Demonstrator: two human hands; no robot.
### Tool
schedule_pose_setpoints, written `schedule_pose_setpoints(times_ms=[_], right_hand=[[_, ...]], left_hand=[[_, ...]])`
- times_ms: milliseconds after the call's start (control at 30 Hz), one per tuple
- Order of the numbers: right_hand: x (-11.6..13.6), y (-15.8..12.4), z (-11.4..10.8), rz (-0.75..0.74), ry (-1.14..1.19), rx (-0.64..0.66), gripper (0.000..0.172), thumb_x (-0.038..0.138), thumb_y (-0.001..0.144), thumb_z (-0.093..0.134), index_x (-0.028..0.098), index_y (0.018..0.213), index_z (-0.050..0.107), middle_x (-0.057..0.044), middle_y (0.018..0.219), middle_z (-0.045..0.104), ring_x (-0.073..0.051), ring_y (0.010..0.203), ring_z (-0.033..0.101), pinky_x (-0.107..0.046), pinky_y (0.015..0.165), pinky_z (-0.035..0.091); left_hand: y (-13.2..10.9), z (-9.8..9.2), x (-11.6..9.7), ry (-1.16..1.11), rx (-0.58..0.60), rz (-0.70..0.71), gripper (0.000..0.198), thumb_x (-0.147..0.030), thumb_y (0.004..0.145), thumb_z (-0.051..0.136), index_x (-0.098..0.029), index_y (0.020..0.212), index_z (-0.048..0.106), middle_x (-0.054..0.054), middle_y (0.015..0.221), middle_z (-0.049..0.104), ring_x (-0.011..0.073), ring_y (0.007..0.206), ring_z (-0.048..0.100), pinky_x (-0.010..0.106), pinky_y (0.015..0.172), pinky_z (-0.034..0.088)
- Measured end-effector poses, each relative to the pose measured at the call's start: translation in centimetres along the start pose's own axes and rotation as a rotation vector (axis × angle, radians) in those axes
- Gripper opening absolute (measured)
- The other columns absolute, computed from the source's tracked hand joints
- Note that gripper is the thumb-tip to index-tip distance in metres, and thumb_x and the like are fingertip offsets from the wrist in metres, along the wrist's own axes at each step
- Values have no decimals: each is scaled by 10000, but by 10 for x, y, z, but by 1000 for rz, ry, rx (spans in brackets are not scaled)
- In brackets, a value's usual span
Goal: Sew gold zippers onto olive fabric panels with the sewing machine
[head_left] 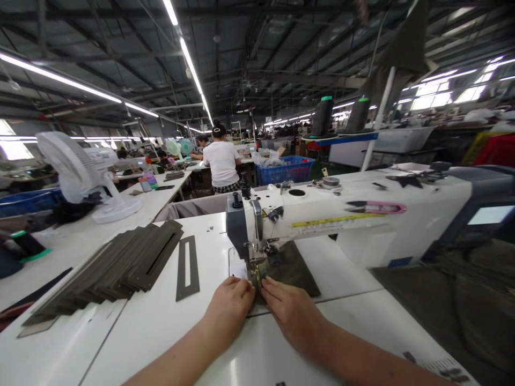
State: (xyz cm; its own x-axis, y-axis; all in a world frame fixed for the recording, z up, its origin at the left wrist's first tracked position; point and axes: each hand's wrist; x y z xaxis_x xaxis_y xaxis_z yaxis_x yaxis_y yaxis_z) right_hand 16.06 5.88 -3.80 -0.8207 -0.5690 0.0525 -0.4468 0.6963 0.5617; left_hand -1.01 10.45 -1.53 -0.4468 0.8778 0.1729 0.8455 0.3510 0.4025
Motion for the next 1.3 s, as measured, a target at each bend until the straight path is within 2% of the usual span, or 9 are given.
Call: schedule_pose_setpoints(times_ms=[133,433,533,667,800,967,1300], right_hand=[[-4,-6,15,-58,-52,-82,286,-10,763,461,19,974,652,-168,1006,653,-226,944,617,-293,857,497],[-16,15,17,-55,-1,-140,266,-33,748,455,19,911,659,-157,944,673,-206,849,645,-260,815,514],[-15,17,16,-20,10,-111,253,-14,757,474,36,928,654,-154,965,669,-202,832,647,-262,797,524],[-14,13,15,29,46,-50,291,34,751,522,6,1026,614,-177,1058,631,-248,965,605,-333,887,483],[-15,11,15,42,58,3,307,4,741,516,9,1034,605,-176,1074,623,-250,979,599,-335,894,479],[-18,18,12,42,87,36,259,0,738,527,28,980,616,-170,1040,637,-257,919,620,-347,811,523],[-24,24,15,79,145,31,192,18,769,515,100,913,613,-122,944,666,-225,856,639,-315,756,531]], left_hand=[[3,1,1,18,-31,2,211,-45,829,363,-118,823,561,70,715,595,189,676,589,327,670,515],[11,17,15,-34,-105,-41,107,-68,800,482,-126,771,567,60,695,594,191,668,578,332,678,522],[10,18,18,-83,-128,-83,97,-66,790,513,-140,791,576,57,733,627,194,718,605,328,706,527],[4,15,15,-204,-159,-104,142,-70,805,481,-166,850,577,54,857,666,176,836,633,370,867,478],[1,17,10,-209,-184,-139,159,-82,824,457,-177,794,580,47,853,674,163,847,641,405,940,422],[3,24,13,-224,-201,-172,157,-93,837,453,-174,788,578,57,888,681,182,868,642,436,941,411],[10,23,19,-184,-143,-188,140,-39,776,522,-165,788,582,39,865,679,162,814,643,379,909,437]])
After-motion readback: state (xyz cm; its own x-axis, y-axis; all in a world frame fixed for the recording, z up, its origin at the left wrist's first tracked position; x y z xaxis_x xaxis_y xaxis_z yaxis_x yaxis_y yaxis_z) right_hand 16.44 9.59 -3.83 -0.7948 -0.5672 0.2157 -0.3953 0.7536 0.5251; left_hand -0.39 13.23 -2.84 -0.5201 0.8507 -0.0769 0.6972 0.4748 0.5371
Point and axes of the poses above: each hand's wrist, its own y-axis towards the middle knuckle, its own z-axis out of the palm, x = y × z
